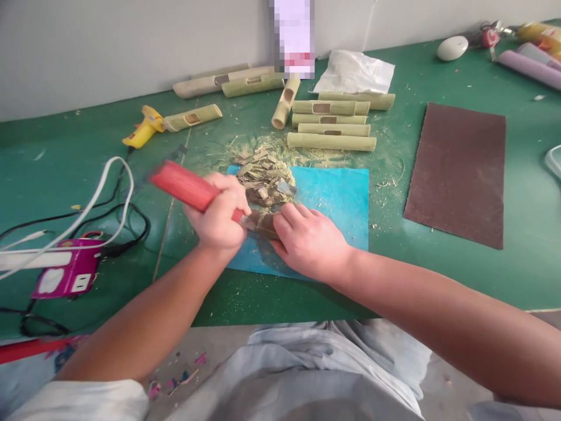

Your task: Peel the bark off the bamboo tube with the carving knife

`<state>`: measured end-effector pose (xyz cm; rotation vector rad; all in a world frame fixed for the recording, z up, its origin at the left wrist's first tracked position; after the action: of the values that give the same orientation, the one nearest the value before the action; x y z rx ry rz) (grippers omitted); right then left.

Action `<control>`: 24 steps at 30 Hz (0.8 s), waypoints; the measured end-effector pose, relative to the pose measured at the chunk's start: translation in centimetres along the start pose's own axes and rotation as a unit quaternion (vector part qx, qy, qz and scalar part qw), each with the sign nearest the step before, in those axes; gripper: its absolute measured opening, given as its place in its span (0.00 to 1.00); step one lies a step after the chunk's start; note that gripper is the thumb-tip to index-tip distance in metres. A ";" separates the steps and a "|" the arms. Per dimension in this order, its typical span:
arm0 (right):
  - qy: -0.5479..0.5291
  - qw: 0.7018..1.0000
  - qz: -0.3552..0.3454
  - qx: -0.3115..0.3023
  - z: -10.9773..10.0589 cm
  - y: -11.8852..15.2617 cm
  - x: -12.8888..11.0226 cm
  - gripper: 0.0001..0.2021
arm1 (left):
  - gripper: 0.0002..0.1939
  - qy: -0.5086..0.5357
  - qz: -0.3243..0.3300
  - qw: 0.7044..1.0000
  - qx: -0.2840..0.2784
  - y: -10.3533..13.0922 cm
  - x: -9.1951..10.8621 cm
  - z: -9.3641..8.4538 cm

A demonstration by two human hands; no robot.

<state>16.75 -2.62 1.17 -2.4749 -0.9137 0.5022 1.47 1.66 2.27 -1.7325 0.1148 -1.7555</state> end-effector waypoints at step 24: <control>-0.080 0.995 0.063 -0.008 0.0 -0.1 0.4 0.09 | 0.13 -0.048 0.063 0.995 -0.066 0.3 0.1 -0.7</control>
<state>17.01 -2.29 1.17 -2.5478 -0.8263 0.7469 0.93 1.14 2.17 -1.8579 0.2990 -1.6023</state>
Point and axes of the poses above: each hand's wrist, its own y-axis away from the middle knuckle, its own z-axis out of the palm, x = y × z, the point moved 2 cm from there along -y, towards the middle knuckle, and after that the axes turned 9 degrees about x, right-handed, at the moved point
